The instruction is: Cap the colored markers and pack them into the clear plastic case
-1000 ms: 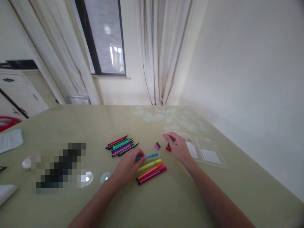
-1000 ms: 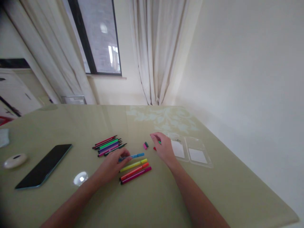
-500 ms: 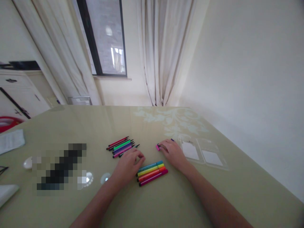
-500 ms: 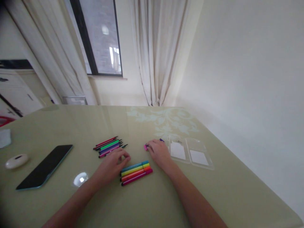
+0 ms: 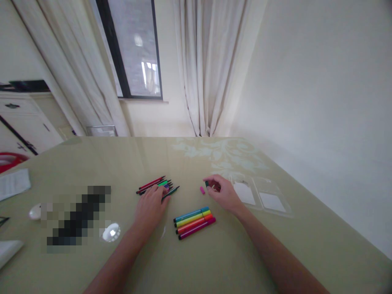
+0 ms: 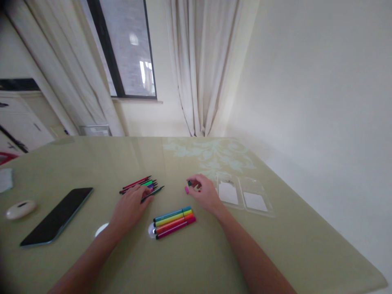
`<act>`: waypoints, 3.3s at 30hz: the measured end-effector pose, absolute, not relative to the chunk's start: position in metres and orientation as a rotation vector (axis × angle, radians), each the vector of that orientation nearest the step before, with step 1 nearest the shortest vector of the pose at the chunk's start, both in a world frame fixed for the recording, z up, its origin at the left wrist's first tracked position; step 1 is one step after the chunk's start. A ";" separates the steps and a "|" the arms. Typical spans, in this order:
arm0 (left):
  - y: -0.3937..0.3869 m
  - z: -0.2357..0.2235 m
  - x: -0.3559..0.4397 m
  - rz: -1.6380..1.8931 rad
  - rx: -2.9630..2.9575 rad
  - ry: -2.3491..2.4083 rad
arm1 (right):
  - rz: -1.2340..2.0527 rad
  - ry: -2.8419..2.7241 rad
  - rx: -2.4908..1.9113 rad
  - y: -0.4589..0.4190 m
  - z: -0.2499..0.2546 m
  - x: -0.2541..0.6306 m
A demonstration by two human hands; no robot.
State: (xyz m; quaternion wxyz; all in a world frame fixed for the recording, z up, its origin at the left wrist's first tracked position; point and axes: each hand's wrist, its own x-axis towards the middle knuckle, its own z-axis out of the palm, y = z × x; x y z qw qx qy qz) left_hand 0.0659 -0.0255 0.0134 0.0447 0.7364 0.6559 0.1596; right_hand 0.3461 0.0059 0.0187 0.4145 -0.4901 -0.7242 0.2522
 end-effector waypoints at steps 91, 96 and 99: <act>-0.019 0.007 0.047 0.613 2.219 1.913 | 0.689 -1.977 -1.032 -0.002 0.019 0.334; -0.019 0.005 0.053 0.652 2.194 1.761 | 0.723 -1.916 -1.033 -0.006 0.022 0.332; -0.021 0.009 0.062 0.778 2.184 1.681 | 0.724 -1.888 -1.021 -0.006 0.025 0.332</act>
